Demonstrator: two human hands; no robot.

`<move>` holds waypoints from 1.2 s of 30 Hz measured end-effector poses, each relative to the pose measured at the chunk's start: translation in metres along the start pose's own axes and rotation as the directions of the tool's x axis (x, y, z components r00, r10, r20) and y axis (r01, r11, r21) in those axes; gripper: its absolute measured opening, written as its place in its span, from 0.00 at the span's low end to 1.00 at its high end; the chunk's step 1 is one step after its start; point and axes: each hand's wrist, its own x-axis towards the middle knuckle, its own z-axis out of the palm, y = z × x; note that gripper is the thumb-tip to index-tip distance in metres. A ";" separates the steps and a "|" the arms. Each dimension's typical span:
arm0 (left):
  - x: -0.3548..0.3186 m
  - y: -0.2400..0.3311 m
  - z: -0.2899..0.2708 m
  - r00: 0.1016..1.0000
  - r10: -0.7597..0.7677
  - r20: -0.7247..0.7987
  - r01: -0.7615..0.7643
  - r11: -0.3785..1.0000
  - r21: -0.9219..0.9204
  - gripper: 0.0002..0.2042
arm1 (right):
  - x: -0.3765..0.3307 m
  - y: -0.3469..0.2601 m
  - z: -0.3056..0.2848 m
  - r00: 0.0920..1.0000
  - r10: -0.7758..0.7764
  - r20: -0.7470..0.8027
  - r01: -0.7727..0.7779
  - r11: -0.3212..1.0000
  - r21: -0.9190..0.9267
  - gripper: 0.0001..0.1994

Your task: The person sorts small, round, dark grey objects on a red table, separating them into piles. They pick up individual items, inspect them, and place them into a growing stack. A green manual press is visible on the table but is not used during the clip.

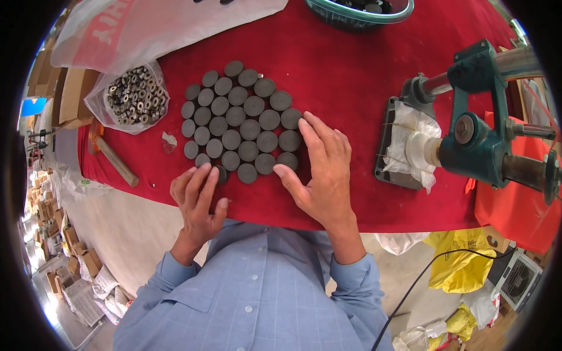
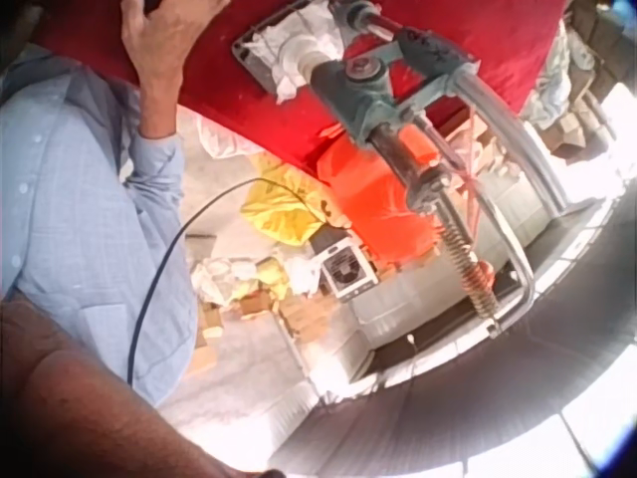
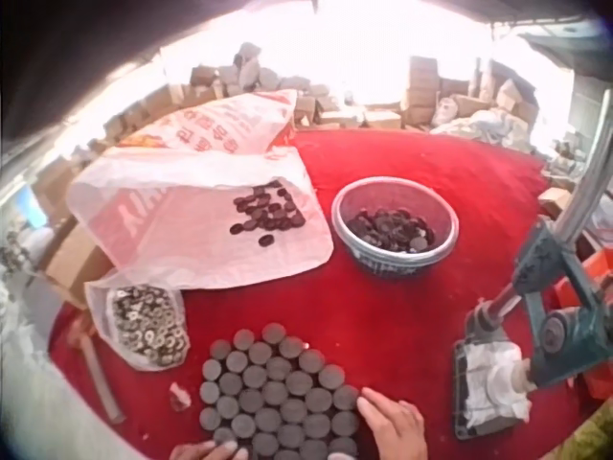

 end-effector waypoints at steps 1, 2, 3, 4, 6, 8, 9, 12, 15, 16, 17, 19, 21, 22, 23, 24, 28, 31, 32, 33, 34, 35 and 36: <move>-0.004 0.001 0.001 0.999 0.033 0.006 -0.034 0.999 0.008 0.29 | 0.000 0.000 0.000 1.000 -0.002 -0.001 0.002 1.000 -0.002 0.39; -0.007 0.003 0.003 0.999 0.034 0.010 -0.034 0.999 0.018 0.29 | -0.001 0.001 0.000 1.000 -0.004 -0.001 0.004 1.000 -0.004 0.39; -0.008 0.004 0.003 0.999 0.035 0.014 -0.035 0.999 0.034 0.29 | -0.001 0.001 0.001 1.000 0.001 -0.001 -0.001 1.000 0.000 0.39; -0.009 0.005 0.003 0.999 0.035 0.016 -0.036 0.998 0.049 0.29 | -0.001 0.001 0.001 1.000 0.006 -0.001 -0.006 1.000 0.005 0.39; -0.010 0.006 0.004 0.999 0.044 0.013 -0.045 0.996 0.082 0.29 | -0.001 0.000 0.000 1.000 0.006 -0.003 -0.006 1.000 0.006 0.38; -0.012 0.006 0.005 0.999 0.050 0.013 -0.051 0.993 0.106 0.29 | -0.001 -0.001 0.000 1.000 -0.001 -0.006 0.001 1.000 0.000 0.38; -0.013 0.006 0.006 0.998 0.053 0.013 -0.055 0.992 0.112 0.29 | -0.001 0.000 0.000 1.000 -0.002 -0.010 0.002 1.000 0.004 0.37; -0.012 0.007 0.003 0.998 0.047 0.037 -0.051 0.993 0.102 0.29 | -0.001 0.001 0.000 1.000 -0.006 -0.019 0.006 1.000 0.012 0.37; -0.009 0.008 0.001 1.000 -0.013 0.016 0.013 1.000 -0.018 0.31 | -0.002 0.001 0.001 0.999 -0.012 -0.031 0.013 1.000 0.018 0.36; -0.008 0.009 0.000 0.999 -0.043 0.005 0.043 0.996 -0.077 0.31 | -0.002 0.002 0.002 0.999 -0.016 -0.038 0.017 1.000 0.021 0.36; -0.002 0.009 -0.002 0.999 -0.041 0.010 0.041 0.997 -0.068 0.32 | -0.002 0.002 0.003 0.999 -0.021 -0.045 0.022 0.999 0.024 0.36; 0.017 0.011 -0.009 0.999 -0.047 0.022 0.048 0.998 -0.044 0.34 | -0.003 0.003 0.003 0.999 -0.016 -0.044 0.017 1.000 0.022 0.35; 0.025 0.011 -0.007 0.997 -0.047 0.065 0.047 0.999 0.002 0.34 | -0.002 0.003 0.002 0.999 -0.018 -0.038 0.019 1.000 0.018 0.35; 0.027 0.010 -0.004 0.995 -0.049 0.084 0.047 0.999 0.024 0.34 | -0.003 0.002 0.001 0.999 -0.018 -0.032 0.019 1.000 0.016 0.34; 0.028 0.010 -0.002 0.993 -0.051 0.103 0.046 0.998 0.045 0.35 | -0.002 0.002 0.000 0.999 -0.019 -0.026 0.019 1.000 0.014 0.34; 0.026 0.011 -0.002 0.993 -0.061 0.101 0.055 0.997 0.061 0.35 | -0.002 0.001 0.001 0.999 -0.018 -0.031 0.018 1.000 0.016 0.34; 0.027 0.010 0.000 0.997 -0.028 0.078 0.021 0.996 0.085 0.34 | -0.002 0.001 0.001 0.999 -0.011 -0.038 0.011 1.000 0.009 0.34; 0.029 0.010 0.000 0.996 -0.043 0.078 0.038 0.997 0.066 0.33 | -0.002 0.001 0.001 0.999 -0.008 -0.034 0.008 1.000 0.010 0.34; 0.027 0.010 0.001 0.995 -0.058 0.076 0.054 0.997 0.051 0.33 | -0.002 0.001 0.001 0.999 -0.007 -0.033 0.007 1.000 0.013 0.34; 0.026 0.009 0.003 0.995 -0.070 0.075 0.068 0.997 0.032 0.33 | -0.002 0.001 0.001 0.999 -0.007 -0.034 0.007 1.000 0.014 0.34; 0.027 0.009 0.002 0.995 -0.072 0.070 0.071 0.997 0.024 0.32 | -0.001 0.000 0.000 0.999 -0.006 -0.034 0.007 1.000 0.016 0.34; 0.029 0.010 0.001 0.995 -0.074 0.066 0.073 0.997 0.017 0.32 | -0.001 0.000 0.000 0.999 -0.006 -0.035 0.006 1.000 0.018 0.34; 0.030 0.011 -0.002 0.995 -0.078 0.066 0.077 0.997 0.006 0.32 | -0.001 0.000 0.000 0.999 -0.008 -0.038 0.008 1.000 0.020 0.34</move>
